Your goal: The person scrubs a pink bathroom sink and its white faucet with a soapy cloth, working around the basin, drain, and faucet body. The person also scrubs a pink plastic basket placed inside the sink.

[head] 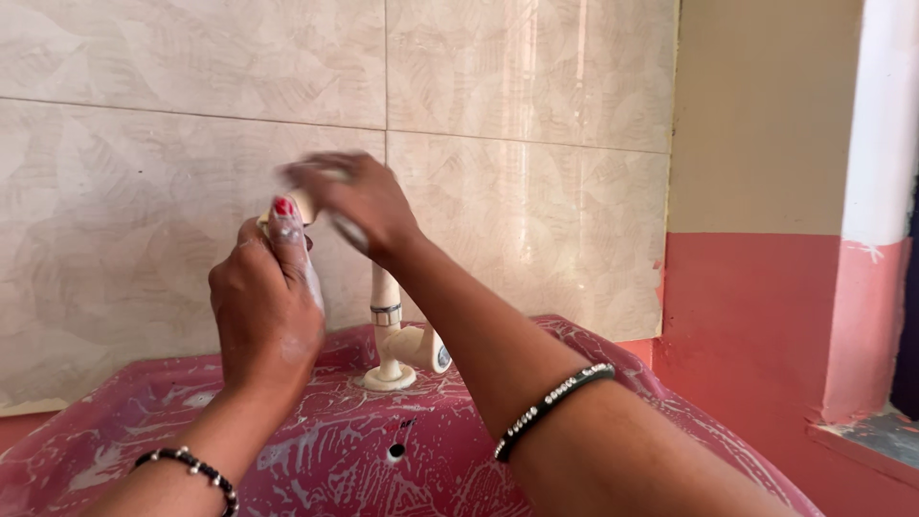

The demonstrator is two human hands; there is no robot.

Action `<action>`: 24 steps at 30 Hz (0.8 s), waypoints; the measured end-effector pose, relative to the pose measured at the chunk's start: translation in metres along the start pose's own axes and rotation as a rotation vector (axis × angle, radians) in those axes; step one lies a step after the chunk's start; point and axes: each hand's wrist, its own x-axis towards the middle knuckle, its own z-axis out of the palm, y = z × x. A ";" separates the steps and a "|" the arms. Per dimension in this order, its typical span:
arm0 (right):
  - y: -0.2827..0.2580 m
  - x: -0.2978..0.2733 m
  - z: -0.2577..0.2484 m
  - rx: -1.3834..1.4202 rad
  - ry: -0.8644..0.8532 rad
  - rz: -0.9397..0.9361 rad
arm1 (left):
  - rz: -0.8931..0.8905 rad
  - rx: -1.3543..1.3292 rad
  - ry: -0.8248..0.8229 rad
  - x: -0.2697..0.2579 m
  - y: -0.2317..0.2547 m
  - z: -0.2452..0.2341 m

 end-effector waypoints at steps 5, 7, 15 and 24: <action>-0.020 0.028 -0.006 -0.063 -0.187 0.058 | -0.261 -0.088 -0.020 0.005 -0.012 0.006; -0.017 0.040 -0.017 0.104 -0.310 0.024 | -0.231 -0.151 -0.046 0.006 -0.014 0.009; -0.034 0.081 -0.027 -0.278 -0.887 0.152 | -0.251 -0.342 -0.077 0.001 -0.010 0.003; -0.101 -0.030 -0.011 -0.294 -0.001 0.081 | -0.387 -0.624 -0.063 0.009 -0.020 0.009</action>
